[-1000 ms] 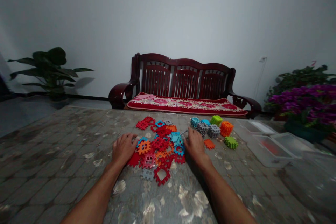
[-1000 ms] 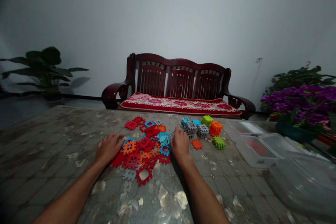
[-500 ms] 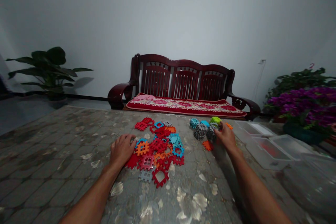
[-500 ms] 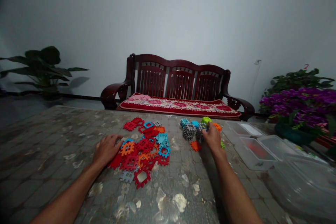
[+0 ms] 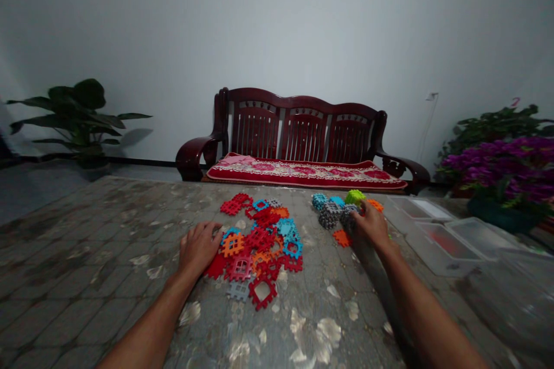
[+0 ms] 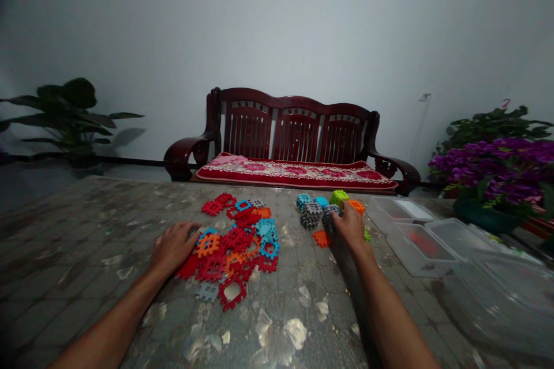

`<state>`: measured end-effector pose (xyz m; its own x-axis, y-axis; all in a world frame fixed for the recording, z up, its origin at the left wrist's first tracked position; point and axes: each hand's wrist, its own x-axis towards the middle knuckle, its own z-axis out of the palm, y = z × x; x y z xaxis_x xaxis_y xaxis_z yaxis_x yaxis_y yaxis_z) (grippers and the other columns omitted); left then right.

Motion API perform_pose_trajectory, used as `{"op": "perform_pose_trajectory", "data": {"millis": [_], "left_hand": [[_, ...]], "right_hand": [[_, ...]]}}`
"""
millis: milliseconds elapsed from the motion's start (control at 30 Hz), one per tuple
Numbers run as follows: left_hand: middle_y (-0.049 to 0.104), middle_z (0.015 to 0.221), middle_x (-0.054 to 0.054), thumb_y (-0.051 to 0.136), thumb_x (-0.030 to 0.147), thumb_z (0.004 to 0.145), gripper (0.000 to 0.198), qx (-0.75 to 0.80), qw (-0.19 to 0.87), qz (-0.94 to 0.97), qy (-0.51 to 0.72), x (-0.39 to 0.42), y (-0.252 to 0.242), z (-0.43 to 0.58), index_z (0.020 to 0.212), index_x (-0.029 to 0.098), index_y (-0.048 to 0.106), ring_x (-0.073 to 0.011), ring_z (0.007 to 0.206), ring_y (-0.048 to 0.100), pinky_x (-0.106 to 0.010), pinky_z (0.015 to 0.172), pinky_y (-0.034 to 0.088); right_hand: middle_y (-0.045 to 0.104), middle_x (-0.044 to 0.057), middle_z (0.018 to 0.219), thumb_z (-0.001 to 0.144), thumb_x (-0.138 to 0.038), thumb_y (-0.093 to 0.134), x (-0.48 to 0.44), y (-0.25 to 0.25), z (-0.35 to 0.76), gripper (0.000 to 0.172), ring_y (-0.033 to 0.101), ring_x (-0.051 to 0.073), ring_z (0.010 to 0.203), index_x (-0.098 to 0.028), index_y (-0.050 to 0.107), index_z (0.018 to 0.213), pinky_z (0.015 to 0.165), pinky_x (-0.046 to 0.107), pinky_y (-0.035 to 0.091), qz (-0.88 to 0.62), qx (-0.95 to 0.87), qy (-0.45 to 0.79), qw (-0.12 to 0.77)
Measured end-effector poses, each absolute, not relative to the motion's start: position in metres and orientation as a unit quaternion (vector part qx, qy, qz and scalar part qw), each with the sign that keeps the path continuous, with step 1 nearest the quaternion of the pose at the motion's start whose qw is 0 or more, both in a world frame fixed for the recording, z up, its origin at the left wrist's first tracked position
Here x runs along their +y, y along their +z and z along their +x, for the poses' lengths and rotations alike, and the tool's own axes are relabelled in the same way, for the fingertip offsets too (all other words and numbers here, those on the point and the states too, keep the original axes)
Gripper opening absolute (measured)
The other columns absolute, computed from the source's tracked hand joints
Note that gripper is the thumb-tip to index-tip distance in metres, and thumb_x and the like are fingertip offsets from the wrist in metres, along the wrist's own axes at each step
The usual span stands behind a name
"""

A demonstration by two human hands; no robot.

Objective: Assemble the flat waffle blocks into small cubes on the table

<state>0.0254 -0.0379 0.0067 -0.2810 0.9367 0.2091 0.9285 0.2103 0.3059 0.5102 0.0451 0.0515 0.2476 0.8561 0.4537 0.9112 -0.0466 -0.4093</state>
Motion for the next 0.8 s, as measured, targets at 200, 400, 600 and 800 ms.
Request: {"op": "perform_pose_trajectory", "data": {"millis": [200,400,600,800], "left_hand": [[0.068,0.139,-0.012,0.04,0.037,0.101,0.041,0.778,0.019,0.599,0.188,-0.038,0.008,0.025,0.125,0.025,0.072,-0.0307,0.129,0.06,-0.05,0.113,0.044],[0.068,0.139,-0.011,0.042,0.036,0.101,0.04,0.779,0.026,0.599,0.182,-0.041,0.014,0.029,0.126,0.026,0.072,-0.0292,0.13,0.06,-0.047,0.113,0.044],[0.068,0.139,-0.012,0.045,0.035,0.101,0.039,0.782,0.037,0.594,0.186,-0.043,0.019,0.032,0.127,0.025,0.072,-0.0292,0.131,0.06,-0.047,0.114,0.043],[0.068,0.139,-0.011,0.046,0.034,0.101,0.038,0.779,0.046,0.592,0.203,-0.044,0.019,0.033,0.127,0.025,0.072,-0.0291,0.133,0.059,-0.046,0.115,0.042]], "right_hand": [[0.078,0.014,0.115,0.088,-0.034,0.046,0.017,0.045,0.497,0.044,0.071,0.028,0.102,-0.018,0.075,0.116,0.095,0.042,0.053,-0.678,-0.591,-0.045,0.435],[0.077,0.009,0.094,0.086,-0.034,0.047,-0.019,0.022,0.451,0.032,0.071,0.026,0.088,-0.022,0.076,0.094,0.085,0.038,0.055,-0.562,-0.686,0.03,0.461],[0.077,0.008,0.107,0.092,-0.029,0.052,-0.04,0.019,0.388,0.03,0.07,0.024,0.099,-0.023,0.076,0.109,0.092,0.036,0.054,-0.49,-0.787,0.109,0.36],[0.075,0.007,0.117,0.095,-0.021,0.058,-0.047,0.024,0.339,0.022,0.064,0.023,0.113,-0.023,0.076,0.107,0.102,0.036,0.047,-0.444,-0.847,0.116,0.269]]}}
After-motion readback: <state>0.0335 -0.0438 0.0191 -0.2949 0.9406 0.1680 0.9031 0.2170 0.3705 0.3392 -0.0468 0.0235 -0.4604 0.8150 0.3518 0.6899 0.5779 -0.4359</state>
